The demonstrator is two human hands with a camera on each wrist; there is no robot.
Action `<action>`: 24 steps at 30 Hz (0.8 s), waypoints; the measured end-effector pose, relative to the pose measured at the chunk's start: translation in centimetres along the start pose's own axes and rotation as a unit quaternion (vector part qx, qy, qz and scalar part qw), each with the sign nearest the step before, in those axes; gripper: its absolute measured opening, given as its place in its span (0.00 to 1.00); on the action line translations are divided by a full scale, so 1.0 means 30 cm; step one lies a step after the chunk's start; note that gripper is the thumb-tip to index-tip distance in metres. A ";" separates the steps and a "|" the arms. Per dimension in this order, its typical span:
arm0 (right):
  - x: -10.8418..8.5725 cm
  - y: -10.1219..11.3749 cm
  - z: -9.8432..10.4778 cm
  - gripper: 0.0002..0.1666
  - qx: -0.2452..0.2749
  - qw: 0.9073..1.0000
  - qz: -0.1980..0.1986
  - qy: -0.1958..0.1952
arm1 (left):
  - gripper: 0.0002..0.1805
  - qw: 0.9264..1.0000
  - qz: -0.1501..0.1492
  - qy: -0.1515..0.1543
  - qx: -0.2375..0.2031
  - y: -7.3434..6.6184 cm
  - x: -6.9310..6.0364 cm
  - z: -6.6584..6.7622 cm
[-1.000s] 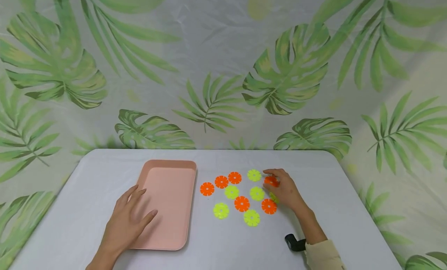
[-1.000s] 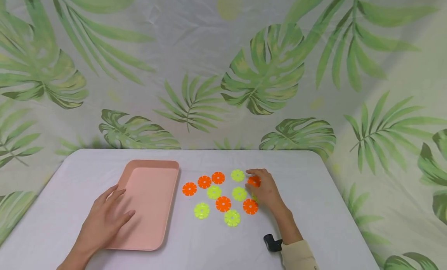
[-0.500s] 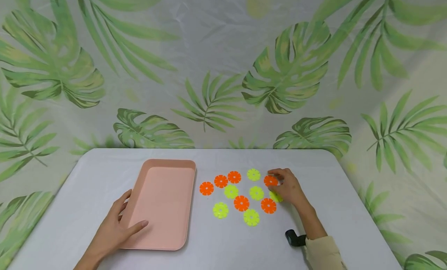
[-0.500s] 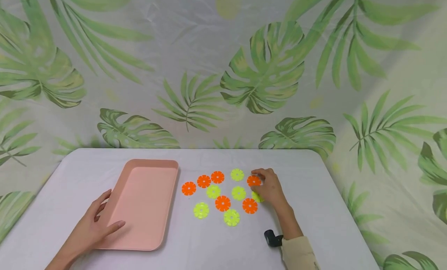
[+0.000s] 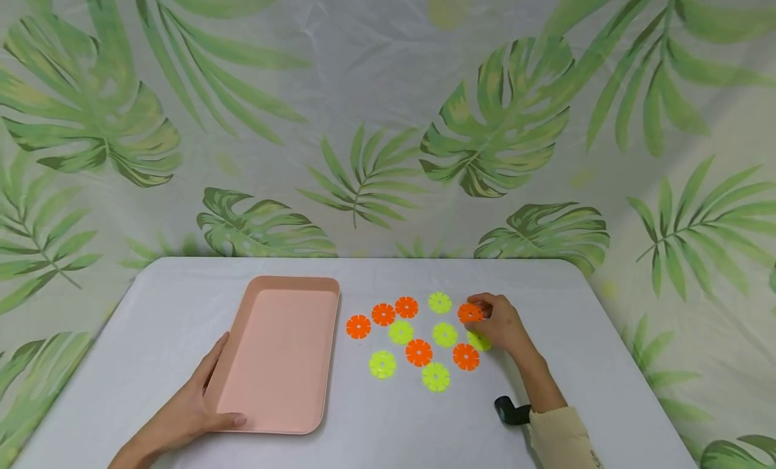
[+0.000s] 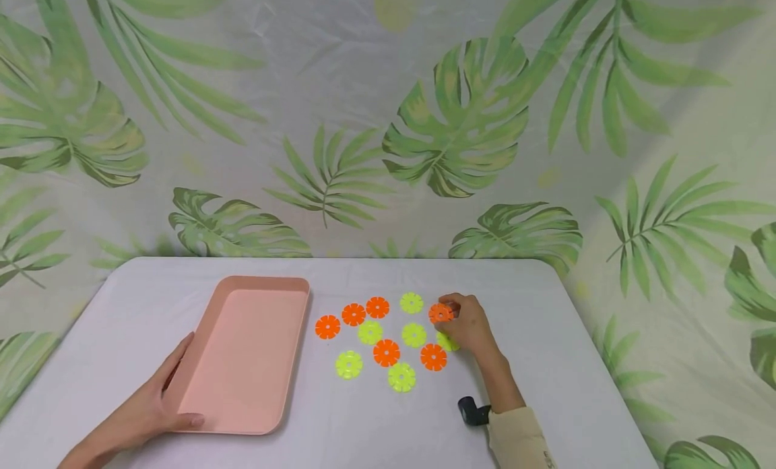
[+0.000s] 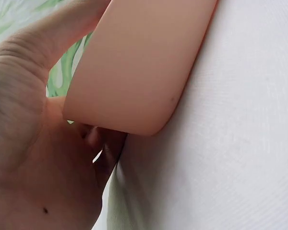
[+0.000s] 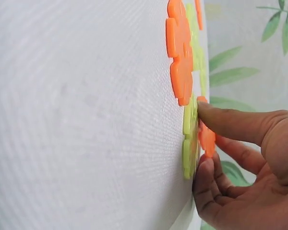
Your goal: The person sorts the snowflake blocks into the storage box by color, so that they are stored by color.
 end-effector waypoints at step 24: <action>0.015 0.082 -0.035 0.28 0.118 0.988 0.091 0.040 | 0.79 0.992 -0.100 0.034 -0.062 0.003 -0.008 -0.001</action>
Point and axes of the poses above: each hand's wrist, its own x-axis towards the middle knuckle, its own z-axis out of the back of the hand, y = z × x, the point moved 2 cm from there along x, towards the middle knuckle, and after that the axes turned 8 degrees about -z, right-handed, at the moved point
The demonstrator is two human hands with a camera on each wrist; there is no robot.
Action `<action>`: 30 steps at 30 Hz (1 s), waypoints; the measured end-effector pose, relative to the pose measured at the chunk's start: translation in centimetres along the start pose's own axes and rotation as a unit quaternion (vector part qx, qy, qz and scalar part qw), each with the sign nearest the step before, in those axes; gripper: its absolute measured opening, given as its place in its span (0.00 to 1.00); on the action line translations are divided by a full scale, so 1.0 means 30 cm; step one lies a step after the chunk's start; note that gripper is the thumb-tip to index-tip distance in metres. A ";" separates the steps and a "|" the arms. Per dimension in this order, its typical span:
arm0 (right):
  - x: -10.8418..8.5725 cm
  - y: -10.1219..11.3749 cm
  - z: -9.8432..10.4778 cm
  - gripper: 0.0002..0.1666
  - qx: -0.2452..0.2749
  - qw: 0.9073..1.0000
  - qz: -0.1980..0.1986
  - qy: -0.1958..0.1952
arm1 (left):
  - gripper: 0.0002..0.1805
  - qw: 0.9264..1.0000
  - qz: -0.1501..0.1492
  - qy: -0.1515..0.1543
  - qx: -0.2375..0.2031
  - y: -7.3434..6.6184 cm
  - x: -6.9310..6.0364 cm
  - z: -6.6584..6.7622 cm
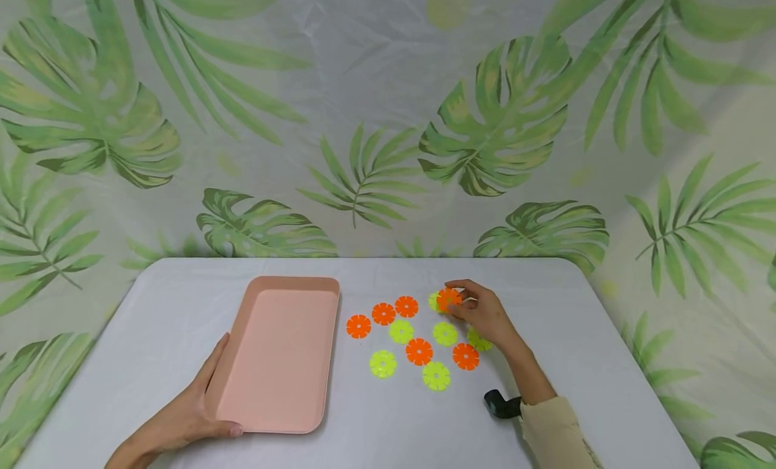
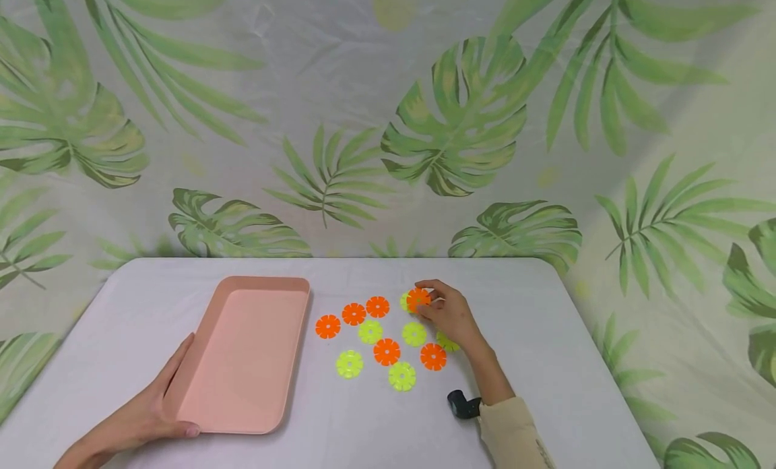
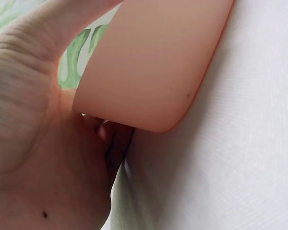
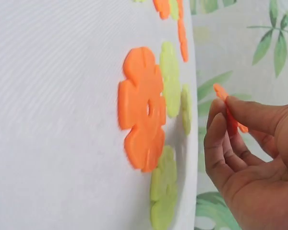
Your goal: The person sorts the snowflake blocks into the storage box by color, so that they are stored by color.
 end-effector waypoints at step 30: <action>0.046 0.152 -0.116 0.21 0.028 0.996 0.054 0.072 | 0.76 1.000 0.011 0.000 -0.011 0.005 0.002 0.001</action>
Point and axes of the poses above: each hand's wrist, its own x-axis towards the middle knuckle, its own z-axis out of the back of the hand, y = z × x, the point moved 2 cm from there along x, towards the middle knuckle, and after that the axes turned 8 degrees about -z, right-handed, at the moved point
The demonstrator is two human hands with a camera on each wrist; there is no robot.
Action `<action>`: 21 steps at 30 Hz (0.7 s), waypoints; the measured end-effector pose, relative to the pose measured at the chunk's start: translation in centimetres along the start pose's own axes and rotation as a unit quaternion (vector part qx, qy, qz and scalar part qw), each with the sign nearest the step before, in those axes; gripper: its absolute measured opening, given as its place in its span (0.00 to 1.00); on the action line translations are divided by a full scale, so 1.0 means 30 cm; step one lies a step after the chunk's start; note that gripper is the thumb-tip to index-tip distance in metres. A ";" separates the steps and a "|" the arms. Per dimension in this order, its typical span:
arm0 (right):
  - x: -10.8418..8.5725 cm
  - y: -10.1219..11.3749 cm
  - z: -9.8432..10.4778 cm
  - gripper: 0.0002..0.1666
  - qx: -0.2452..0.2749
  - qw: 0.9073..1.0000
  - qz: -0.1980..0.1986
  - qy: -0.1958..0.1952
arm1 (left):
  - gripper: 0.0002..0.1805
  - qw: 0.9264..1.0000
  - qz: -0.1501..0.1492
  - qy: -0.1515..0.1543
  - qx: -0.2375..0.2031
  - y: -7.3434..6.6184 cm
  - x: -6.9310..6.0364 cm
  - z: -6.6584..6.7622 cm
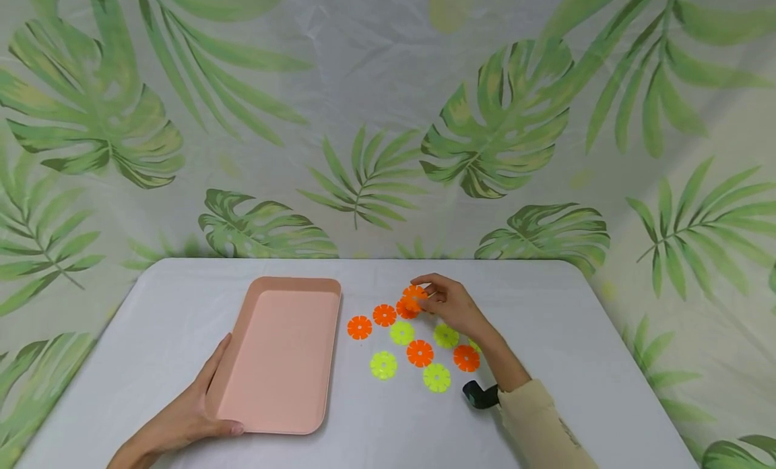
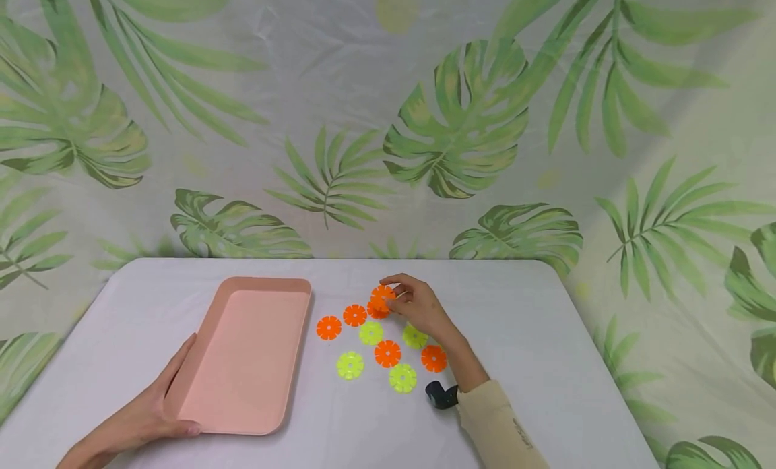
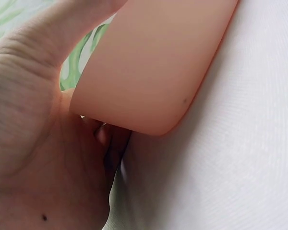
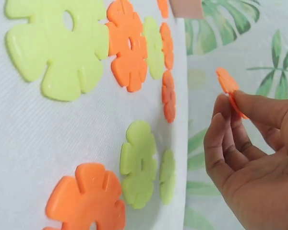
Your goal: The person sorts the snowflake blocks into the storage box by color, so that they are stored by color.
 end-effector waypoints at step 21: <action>0.054 0.094 -0.099 0.20 -0.019 0.999 0.012 0.034 | 0.76 1.000 -0.002 -0.009 0.014 0.005 -0.002 -0.002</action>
Point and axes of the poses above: each hand's wrist, its own x-axis towards the middle knuckle, its own z-axis out of the back of the hand, y = z × x, the point moved 2 cm from there along x, towards the middle knuckle, and after that the axes turned 8 degrees about -z, right-handed, at the moved point
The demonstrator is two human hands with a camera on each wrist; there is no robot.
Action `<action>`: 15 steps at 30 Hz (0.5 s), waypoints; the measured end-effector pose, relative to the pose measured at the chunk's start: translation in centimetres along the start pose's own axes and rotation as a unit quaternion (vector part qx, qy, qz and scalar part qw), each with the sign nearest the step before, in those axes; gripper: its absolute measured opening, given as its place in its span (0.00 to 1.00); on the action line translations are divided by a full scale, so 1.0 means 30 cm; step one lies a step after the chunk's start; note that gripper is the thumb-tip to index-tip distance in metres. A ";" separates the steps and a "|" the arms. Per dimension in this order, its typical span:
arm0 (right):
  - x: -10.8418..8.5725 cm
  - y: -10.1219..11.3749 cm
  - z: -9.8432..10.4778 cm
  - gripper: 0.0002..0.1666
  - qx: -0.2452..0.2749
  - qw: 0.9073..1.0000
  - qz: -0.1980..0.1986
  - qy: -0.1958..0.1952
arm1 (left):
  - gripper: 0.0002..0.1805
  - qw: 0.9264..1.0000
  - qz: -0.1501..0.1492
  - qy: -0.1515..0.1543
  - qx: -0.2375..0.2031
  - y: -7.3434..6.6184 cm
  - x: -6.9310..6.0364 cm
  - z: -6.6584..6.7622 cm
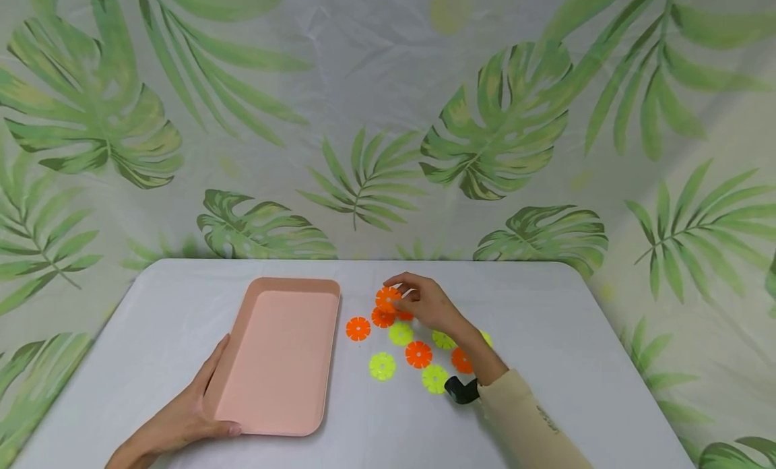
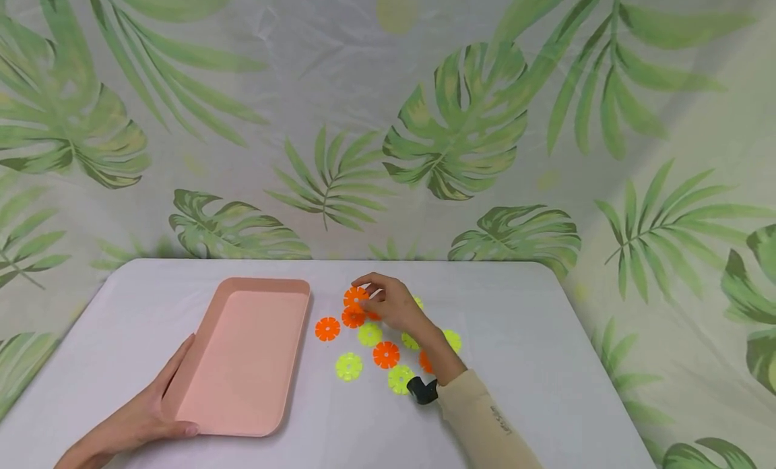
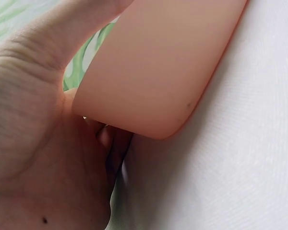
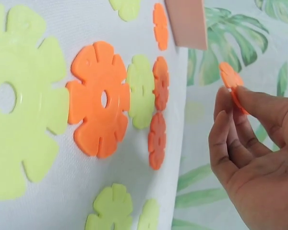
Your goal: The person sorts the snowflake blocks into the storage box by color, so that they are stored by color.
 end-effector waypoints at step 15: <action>0.041 0.047 -0.091 0.19 0.012 0.999 0.023 0.027 | 0.75 1.000 0.009 -0.004 -0.008 -0.002 -0.003 0.000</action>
Point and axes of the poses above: each hand's wrist, its own x-axis towards the middle knuckle, its own z-axis out of the back of the hand, y = z × x, the point moved 2 cm from there along x, towards the middle knuckle, and after that the axes turned 8 degrees about -z, right-handed, at the moved point
